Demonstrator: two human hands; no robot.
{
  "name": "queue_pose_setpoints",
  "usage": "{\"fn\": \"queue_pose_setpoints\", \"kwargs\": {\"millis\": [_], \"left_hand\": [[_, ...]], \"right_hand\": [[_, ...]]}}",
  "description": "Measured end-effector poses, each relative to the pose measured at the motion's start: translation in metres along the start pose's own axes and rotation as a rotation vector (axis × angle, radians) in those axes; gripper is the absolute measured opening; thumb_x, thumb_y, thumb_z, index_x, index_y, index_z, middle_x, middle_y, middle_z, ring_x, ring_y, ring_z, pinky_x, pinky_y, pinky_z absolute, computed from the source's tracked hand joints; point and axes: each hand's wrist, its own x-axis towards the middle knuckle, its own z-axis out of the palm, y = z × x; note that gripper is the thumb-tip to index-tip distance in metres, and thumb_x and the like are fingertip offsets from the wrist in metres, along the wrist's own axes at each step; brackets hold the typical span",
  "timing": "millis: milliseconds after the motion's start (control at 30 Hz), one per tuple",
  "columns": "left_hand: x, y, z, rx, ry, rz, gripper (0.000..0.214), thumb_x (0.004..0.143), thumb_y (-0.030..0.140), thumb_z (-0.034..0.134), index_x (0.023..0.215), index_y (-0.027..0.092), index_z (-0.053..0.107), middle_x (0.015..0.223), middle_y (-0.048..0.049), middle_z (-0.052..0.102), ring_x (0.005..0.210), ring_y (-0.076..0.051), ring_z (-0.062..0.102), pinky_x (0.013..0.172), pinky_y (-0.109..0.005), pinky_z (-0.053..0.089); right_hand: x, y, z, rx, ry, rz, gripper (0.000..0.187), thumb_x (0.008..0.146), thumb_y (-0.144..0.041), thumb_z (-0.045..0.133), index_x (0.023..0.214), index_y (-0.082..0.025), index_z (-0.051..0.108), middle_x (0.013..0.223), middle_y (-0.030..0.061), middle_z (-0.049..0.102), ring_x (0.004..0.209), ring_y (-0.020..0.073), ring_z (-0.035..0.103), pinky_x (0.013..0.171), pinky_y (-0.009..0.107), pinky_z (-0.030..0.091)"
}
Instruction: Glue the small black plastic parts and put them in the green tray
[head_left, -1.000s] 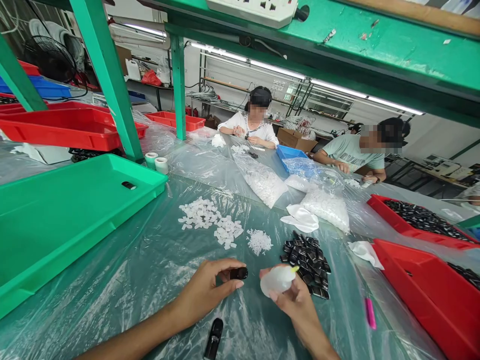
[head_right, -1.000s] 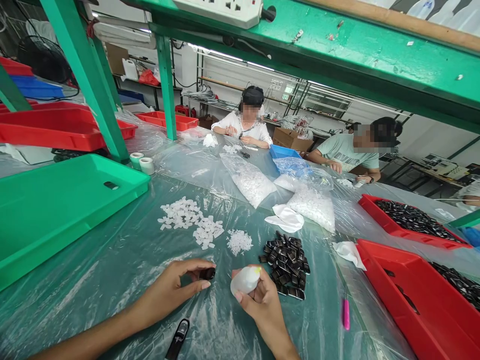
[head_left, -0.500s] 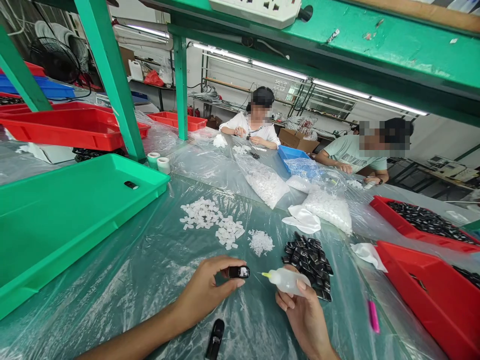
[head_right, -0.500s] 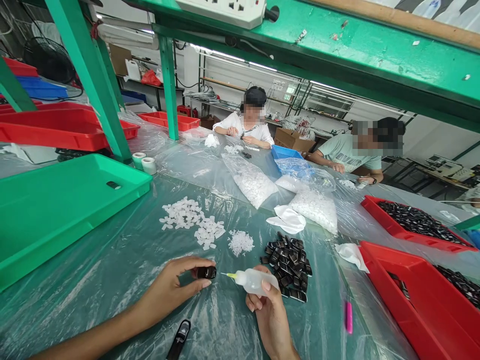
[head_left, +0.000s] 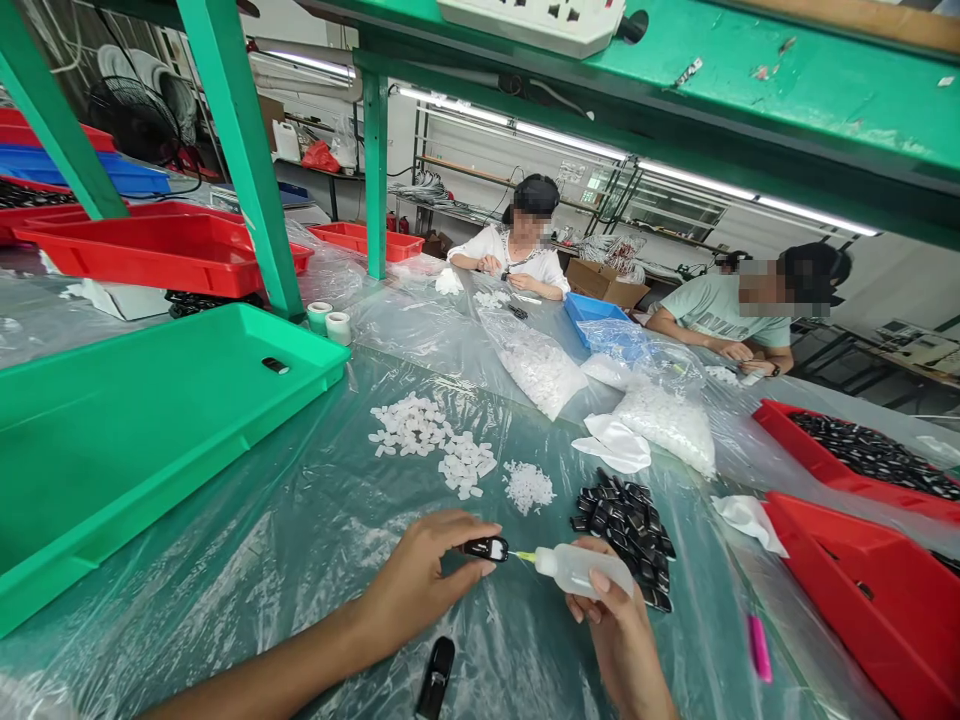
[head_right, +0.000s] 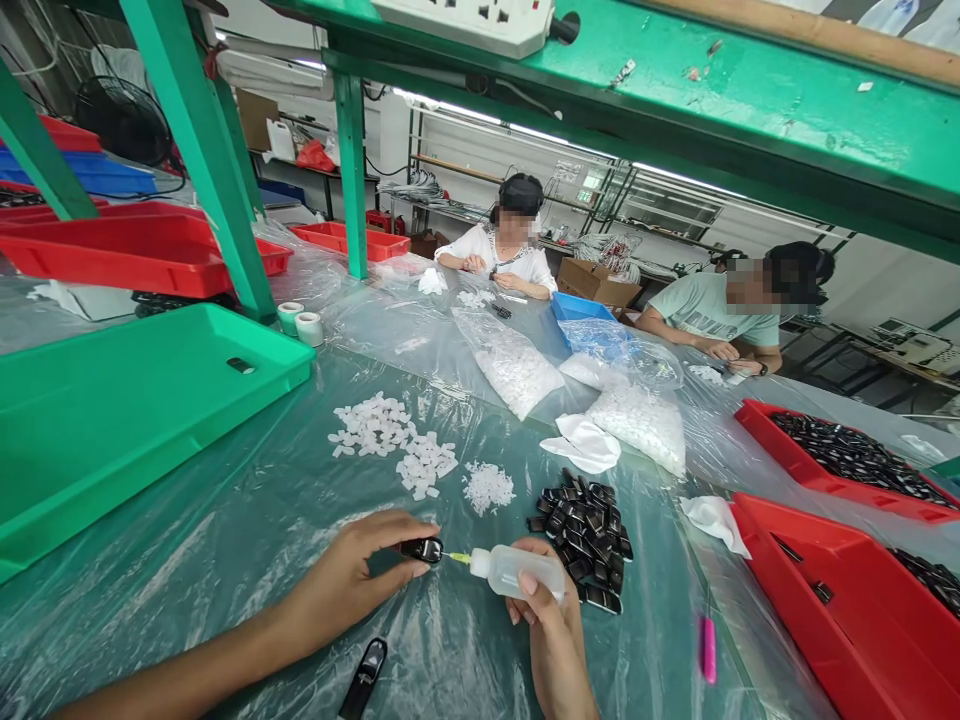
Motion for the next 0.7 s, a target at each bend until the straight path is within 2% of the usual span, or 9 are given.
{"fn": "queue_pose_setpoints", "kwargs": {"millis": [67,133,333,533,633,700], "left_hand": [[0.0,-0.003,0.0,0.037,-0.013,0.009,0.034,0.083,0.032,0.057,0.116,0.034,0.058,0.106,-0.0031,0.063,0.093,-0.021,0.057,0.052,-0.019,0.043],[0.0,-0.005,0.0,0.048,-0.028,0.019,0.034,0.083,0.032,0.056,0.117,0.035,0.057,0.11,-0.0031,0.062,0.097,-0.022,0.056,0.057,-0.02,0.046],[0.0,-0.006,0.002,0.047,-0.045,0.032,0.036,0.083,0.033,0.057,0.118,0.036,0.056,0.112,-0.0026,0.061,0.101,-0.023,0.055,0.072,-0.025,0.048],[-0.001,-0.003,0.001,0.044,-0.086,0.013,0.037,0.083,0.032,0.057,0.12,0.037,0.054,0.111,-0.0016,0.062,0.096,-0.021,0.057,0.065,-0.023,0.048],[-0.001,-0.003,0.001,0.024,-0.102,-0.002,0.037,0.084,0.033,0.056,0.121,0.038,0.053,0.113,-0.0015,0.061,0.096,-0.021,0.057,0.056,-0.02,0.045],[-0.001,-0.005,0.001,0.021,-0.103,0.0,0.037,0.084,0.033,0.056,0.121,0.038,0.053,0.114,-0.0014,0.061,0.097,-0.022,0.057,0.056,-0.02,0.046]], "right_hand": [[-0.001,-0.002,-0.002,-0.059,0.0,-0.042,0.032,0.073,-0.043,0.066,0.092,-0.018,0.06,0.068,0.0002,0.051,0.054,0.0101,0.036,0.048,0.02,0.034],[-0.002,-0.003,-0.004,-0.094,0.005,-0.068,0.033,0.071,-0.044,0.067,0.092,-0.018,0.061,0.075,0.0026,0.056,0.058,0.0118,0.041,0.049,0.021,0.036],[-0.005,0.0,-0.009,-0.134,0.021,-0.095,0.034,0.071,-0.043,0.068,0.097,-0.02,0.062,0.081,0.0048,0.061,0.063,0.0148,0.049,0.055,0.023,0.042],[-0.003,0.004,-0.012,-0.146,0.023,-0.107,0.034,0.075,-0.044,0.064,0.099,-0.02,0.061,0.083,0.0056,0.062,0.064,0.0161,0.052,0.054,0.023,0.044],[-0.004,0.003,-0.014,-0.154,0.009,-0.125,0.034,0.073,-0.043,0.066,0.1,-0.021,0.061,0.086,0.006,0.063,0.069,0.0185,0.056,0.058,0.025,0.047],[-0.005,0.002,-0.016,-0.17,-0.008,-0.148,0.035,0.072,-0.042,0.067,0.099,-0.022,0.061,0.084,0.0053,0.064,0.071,0.0194,0.058,0.062,0.025,0.048]]}}
